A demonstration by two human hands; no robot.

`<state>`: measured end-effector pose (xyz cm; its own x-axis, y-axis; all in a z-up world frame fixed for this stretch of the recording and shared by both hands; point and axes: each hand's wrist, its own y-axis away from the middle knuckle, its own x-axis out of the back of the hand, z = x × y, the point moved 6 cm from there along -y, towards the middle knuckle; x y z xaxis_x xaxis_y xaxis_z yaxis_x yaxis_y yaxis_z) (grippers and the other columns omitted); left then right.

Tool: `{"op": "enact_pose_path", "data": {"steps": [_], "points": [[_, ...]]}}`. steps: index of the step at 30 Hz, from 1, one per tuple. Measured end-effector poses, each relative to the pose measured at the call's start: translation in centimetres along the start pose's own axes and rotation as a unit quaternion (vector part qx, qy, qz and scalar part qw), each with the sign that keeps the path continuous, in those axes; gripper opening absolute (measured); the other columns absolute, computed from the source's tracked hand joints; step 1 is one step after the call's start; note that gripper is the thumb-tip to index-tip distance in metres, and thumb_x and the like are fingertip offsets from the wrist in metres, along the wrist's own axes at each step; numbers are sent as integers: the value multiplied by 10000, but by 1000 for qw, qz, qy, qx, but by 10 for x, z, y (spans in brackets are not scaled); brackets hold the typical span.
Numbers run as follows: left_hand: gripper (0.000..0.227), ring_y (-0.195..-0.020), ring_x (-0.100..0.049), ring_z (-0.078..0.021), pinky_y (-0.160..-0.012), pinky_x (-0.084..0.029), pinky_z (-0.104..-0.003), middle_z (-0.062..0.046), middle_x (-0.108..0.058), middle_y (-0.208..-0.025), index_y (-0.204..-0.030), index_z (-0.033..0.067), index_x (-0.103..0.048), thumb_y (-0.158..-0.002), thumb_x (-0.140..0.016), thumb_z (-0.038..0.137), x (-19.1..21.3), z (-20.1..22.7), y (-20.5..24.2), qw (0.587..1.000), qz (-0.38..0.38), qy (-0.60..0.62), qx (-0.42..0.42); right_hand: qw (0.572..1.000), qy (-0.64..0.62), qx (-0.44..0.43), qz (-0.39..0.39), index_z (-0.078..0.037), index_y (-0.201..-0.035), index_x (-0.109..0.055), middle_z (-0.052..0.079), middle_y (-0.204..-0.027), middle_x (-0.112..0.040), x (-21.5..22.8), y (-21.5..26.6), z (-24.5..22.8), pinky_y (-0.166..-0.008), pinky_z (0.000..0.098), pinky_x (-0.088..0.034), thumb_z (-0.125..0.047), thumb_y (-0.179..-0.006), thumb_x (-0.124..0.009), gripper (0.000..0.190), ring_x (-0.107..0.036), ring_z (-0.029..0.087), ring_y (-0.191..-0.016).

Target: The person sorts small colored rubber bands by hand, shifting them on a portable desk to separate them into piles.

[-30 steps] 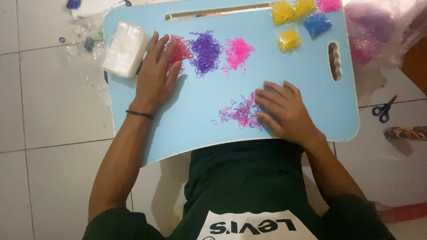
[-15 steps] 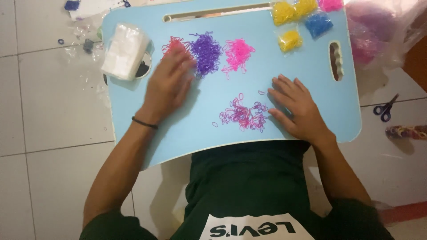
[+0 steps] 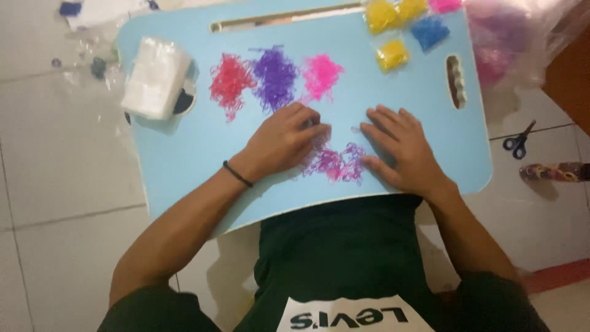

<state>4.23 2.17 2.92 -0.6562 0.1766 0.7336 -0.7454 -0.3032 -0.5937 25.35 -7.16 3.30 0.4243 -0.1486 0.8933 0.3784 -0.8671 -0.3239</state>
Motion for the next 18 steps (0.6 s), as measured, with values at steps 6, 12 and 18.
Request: {"op": "enact_pose_path", "data": {"steps": [6,12,18], "points": [[167,-928,-629,-299,-746,-514,-406,-76,-622,-999,-1035,102,-770,-923,-660,46,10,5,-7,999,-33,-6,-21,992,-84,88,-45,-120,-1258,-734,181,-1384,-659,3,-41,-20,-1101,552,-414,-313,-986,-700,335,-608,370,-1310],[160,-945,-635,-282,-735,-504,-392,-88,-641,-1022,-1021,109,-776,-917,-675,44,12,6,-8,998,-44,-24,-24,978,-126,165,33,-156,-1081,-788,127,-1301,-690,-6,-57,-14,-982,486,-469,-316,-993,-691,207,-640,339,-1217],[137,-979,-640,-287,-730,-511,-388,-77,-650,-1047,-1022,86,-759,-914,-686,43,12,6,-7,996,-72,-59,-18,983,-94,153,46,-109,-1023,-787,184,-1252,-707,-8,-52,-8,-955,511,-481,-312,-1013,-681,229,-650,382,-1213]]}}
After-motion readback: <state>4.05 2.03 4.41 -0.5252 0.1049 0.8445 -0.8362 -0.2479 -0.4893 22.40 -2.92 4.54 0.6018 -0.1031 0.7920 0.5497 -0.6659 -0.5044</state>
